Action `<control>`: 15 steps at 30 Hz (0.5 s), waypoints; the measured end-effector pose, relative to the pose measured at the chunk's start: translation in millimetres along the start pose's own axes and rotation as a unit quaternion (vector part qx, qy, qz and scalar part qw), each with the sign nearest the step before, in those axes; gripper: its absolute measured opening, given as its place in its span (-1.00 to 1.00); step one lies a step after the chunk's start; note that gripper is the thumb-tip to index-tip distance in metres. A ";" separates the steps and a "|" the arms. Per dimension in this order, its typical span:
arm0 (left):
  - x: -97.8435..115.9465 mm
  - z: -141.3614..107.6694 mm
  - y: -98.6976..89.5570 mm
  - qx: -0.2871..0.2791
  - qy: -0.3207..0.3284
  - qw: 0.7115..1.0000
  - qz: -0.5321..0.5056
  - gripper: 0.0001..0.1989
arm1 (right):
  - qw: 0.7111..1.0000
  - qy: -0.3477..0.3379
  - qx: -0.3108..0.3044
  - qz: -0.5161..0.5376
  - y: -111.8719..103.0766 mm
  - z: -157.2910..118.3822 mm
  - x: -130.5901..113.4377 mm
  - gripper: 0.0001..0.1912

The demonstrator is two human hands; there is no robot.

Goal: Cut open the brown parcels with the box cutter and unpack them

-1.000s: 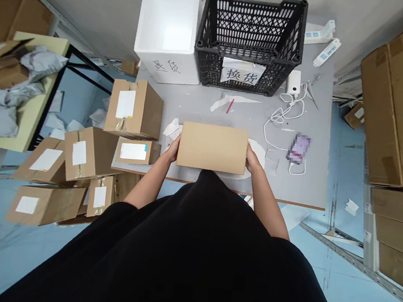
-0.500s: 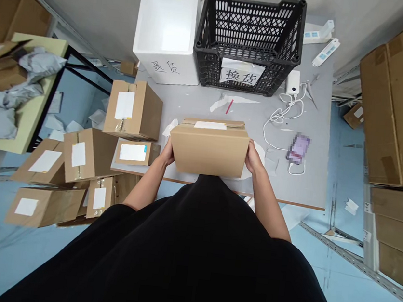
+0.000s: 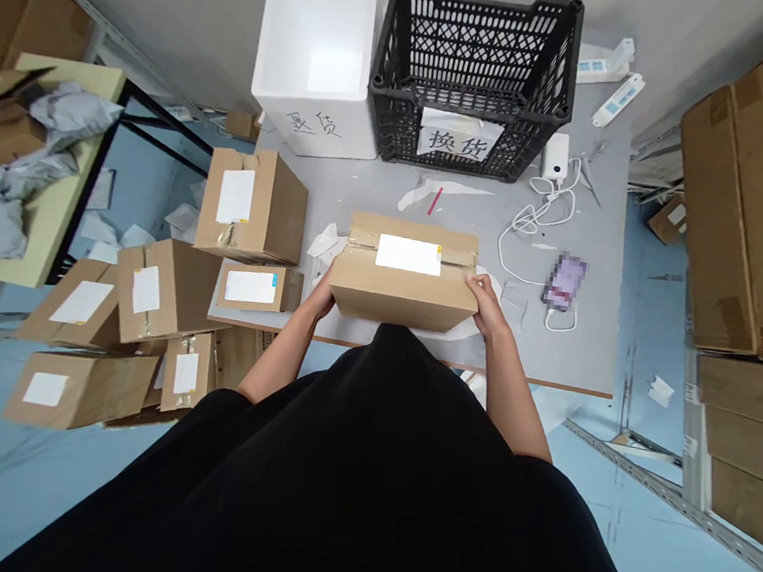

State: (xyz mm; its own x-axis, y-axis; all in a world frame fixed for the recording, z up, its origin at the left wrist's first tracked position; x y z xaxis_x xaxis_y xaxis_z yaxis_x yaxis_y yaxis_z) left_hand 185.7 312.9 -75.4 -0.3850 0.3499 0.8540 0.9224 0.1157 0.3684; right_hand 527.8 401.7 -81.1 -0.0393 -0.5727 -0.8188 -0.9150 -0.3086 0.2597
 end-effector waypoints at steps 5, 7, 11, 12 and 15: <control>47.6 -10.4 22.4 -0.008 0.078 0.989 0.127 -0.56 | 0.999 0.008 -0.031 0.018 -0.8 -3.7 10.5 -0.49; 70.4 -15.4 35.8 -0.008 0.109 0.976 0.187 -0.54 | 0.998 0.016 -0.045 0.026 4.8 -4.0 23.4 -0.55; 106.6 -28.4 65.9 -0.007 0.167 0.946 0.276 -0.52 | 0.996 0.032 -0.078 0.041 22.6 -0.8 51.5 -0.69; 111.1 -32.0 72.4 -0.003 0.176 0.941 0.289 -0.53 | 0.994 0.042 -0.088 0.039 27.0 0.8 58.3 -0.73; 112.8 -41.5 87.7 0.009 0.198 0.931 0.306 -0.58 | 0.991 0.072 -0.107 0.025 34.5 6.8 74.3 -0.78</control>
State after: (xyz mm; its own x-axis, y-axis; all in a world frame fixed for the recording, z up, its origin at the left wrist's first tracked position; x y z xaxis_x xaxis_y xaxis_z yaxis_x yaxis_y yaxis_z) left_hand 221.9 323.9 68.5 0.2354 -0.0137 0.9718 0.9717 0.0247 -0.2351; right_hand 490.6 353.6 -136.5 -0.0101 -0.6894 -0.7244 -0.8064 -0.4227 0.4135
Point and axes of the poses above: each hand's wrist, its own z-axis towards the middle knuckle, its own y-axis out of the palm, x = y × z, the point moved 8 cm from there along z, towards the middle knuckle, and after that the axes turned 15 degrees about -x, right-handed, at the moved point
